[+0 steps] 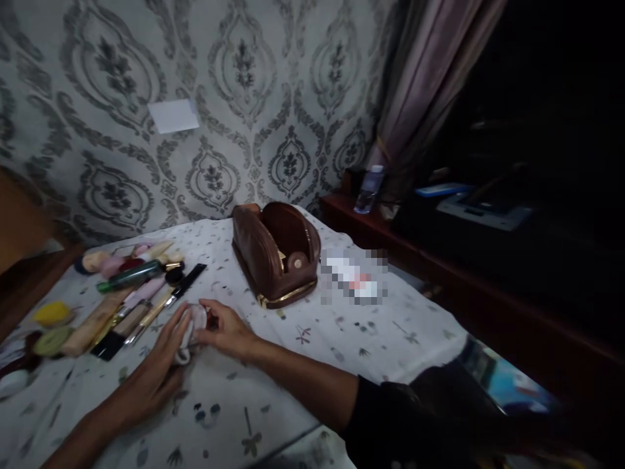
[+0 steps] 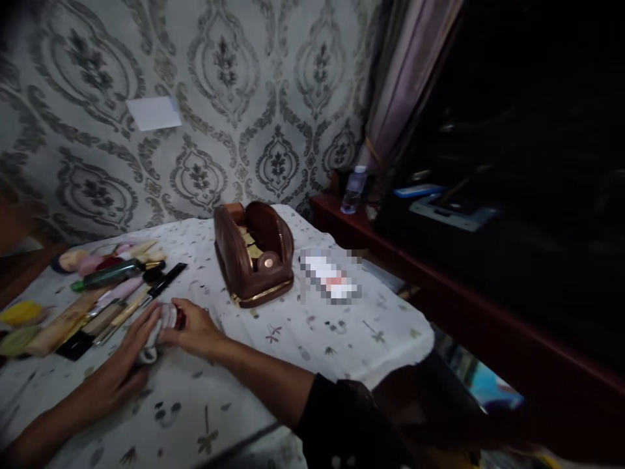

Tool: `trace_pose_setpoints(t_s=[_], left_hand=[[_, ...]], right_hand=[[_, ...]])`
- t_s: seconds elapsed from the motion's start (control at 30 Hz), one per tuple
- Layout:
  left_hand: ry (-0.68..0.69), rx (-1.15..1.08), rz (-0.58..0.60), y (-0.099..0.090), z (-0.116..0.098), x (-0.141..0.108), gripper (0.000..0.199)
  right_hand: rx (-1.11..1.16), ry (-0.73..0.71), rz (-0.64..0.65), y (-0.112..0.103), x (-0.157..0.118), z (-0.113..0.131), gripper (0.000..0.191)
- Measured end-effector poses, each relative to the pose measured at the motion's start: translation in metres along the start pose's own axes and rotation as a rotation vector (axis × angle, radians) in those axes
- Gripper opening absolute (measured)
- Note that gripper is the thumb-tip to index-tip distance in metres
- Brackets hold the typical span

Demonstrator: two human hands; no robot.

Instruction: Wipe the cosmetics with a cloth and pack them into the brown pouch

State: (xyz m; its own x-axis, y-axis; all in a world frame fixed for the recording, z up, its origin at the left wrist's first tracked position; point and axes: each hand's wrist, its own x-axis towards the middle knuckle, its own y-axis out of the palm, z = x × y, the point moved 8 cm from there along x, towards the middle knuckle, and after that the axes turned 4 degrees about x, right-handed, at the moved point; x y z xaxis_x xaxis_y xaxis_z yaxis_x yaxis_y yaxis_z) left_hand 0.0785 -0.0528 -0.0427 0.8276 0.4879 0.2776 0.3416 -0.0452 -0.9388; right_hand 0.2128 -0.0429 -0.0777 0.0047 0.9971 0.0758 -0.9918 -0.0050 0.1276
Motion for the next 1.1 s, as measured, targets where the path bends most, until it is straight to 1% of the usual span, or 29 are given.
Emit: trace_pose_setpoints(t_s=[0.1, 0.2, 0.27, 0.37, 0.43, 0.5, 0.53, 0.57, 0.63, 0.67, 0.73, 0.8, 0.93, 1.1], left_hand=[[0.063, 0.123, -0.084, 0.002, 0.016, -0.006, 0.069], [0.088, 0.186, -0.117, 0.003, 0.028, -0.008, 0.066], [0.107, 0.184, -0.142, -0.003, 0.03, -0.009, 0.063], [0.098, 0.161, -0.197, -0.02, 0.029, -0.005, 0.06], [0.024, 0.122, -0.233, -0.032, 0.028, 0.002, 0.055], [-0.113, 0.065, -0.264, -0.04, 0.028, 0.01, 0.047], [-0.189, 0.054, -0.29, -0.044, 0.028, 0.014, 0.043], [-0.237, 0.052, -0.291, -0.044, 0.026, 0.018, 0.04], [-0.296, 0.063, -0.364, -0.048, 0.022, 0.021, 0.034], [-0.273, 0.075, -0.382, -0.047, 0.017, 0.023, 0.029], [-0.154, 0.088, -0.389, -0.044, 0.005, 0.025, 0.021], [-0.066, 0.116, -0.414, -0.042, -0.004, 0.021, 0.017], [0.003, 0.164, -0.417, -0.039, -0.015, 0.012, 0.025], [0.075, 0.171, -0.354, -0.034, -0.024, 0.01, 0.042]], right_hand=[[-0.039, 0.013, -0.011, -0.004, 0.0, 0.001, 0.078], [-0.059, 0.055, -0.013, -0.006, -0.002, 0.002, 0.084], [-0.069, 0.054, -0.017, -0.007, -0.002, 0.001, 0.082], [-0.084, 0.021, -0.029, -0.008, 0.0, -0.001, 0.078], [-0.095, 0.002, -0.024, -0.008, 0.002, -0.003, 0.076], [-0.109, -0.019, -0.012, -0.007, 0.002, -0.003, 0.075], [-0.115, -0.03, -0.004, -0.006, 0.002, -0.003, 0.075], [-0.12, -0.041, 0.007, -0.006, 0.002, -0.001, 0.076], [-0.126, -0.057, 0.016, -0.005, 0.001, 0.002, 0.079], [-0.125, -0.064, 0.027, -0.004, 0.0, 0.003, 0.08], [-0.122, -0.079, 0.024, -0.004, -0.001, 0.006, 0.082], [-0.134, -0.077, 0.023, -0.003, -0.002, 0.008, 0.081], [-0.116, -0.071, 0.019, -0.002, -0.004, 0.009, 0.08], [-0.103, -0.09, -0.001, -0.003, -0.004, 0.005, 0.076]])
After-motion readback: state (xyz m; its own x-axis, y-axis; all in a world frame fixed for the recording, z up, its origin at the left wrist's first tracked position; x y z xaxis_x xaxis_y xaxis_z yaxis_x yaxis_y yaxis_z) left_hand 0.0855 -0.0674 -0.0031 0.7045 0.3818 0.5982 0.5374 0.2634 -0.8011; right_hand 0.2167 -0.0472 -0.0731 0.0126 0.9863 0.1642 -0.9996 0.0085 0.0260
